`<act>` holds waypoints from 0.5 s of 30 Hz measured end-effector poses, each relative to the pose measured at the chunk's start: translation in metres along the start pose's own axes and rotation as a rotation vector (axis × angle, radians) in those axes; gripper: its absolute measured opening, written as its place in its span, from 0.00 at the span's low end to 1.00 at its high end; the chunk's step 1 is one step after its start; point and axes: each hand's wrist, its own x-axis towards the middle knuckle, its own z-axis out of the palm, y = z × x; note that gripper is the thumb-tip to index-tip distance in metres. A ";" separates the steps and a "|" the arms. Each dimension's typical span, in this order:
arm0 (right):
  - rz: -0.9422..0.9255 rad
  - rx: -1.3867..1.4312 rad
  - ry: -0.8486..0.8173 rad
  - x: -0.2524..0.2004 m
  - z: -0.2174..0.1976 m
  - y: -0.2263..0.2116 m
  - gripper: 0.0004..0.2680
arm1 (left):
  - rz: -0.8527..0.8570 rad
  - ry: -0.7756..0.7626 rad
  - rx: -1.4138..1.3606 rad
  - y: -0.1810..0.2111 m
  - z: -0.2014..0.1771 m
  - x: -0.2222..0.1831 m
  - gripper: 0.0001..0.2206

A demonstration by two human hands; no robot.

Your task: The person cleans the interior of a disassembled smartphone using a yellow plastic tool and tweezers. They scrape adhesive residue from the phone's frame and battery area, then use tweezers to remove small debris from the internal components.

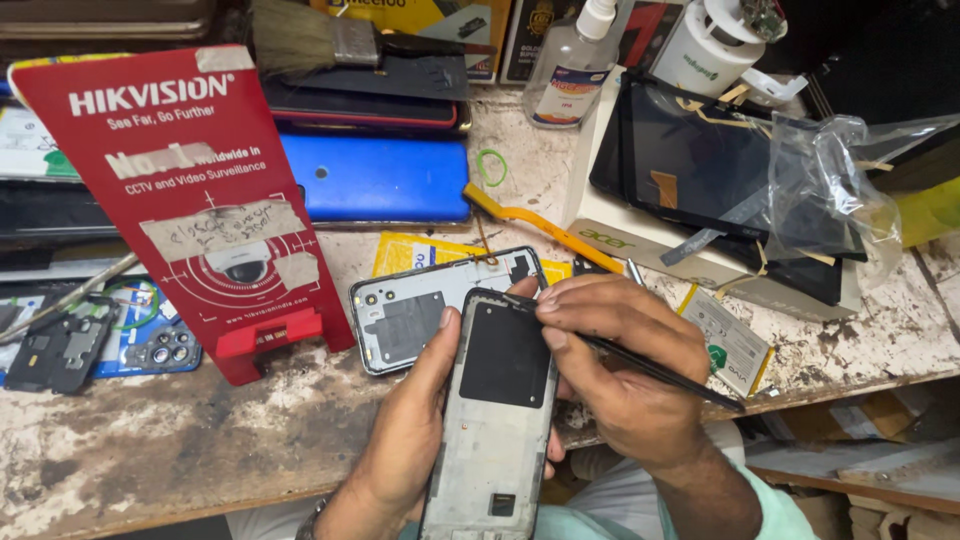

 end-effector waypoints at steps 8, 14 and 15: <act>-0.006 -0.026 -0.014 0.001 0.003 0.001 0.05 | -0.014 0.052 0.048 0.000 0.000 0.001 0.35; 0.021 -0.008 0.010 -0.002 0.004 0.003 0.05 | -0.060 0.088 0.015 0.002 0.002 0.001 0.36; 0.023 -0.009 0.005 -0.002 0.004 0.003 0.05 | -0.048 0.101 -0.005 0.001 0.003 0.001 0.33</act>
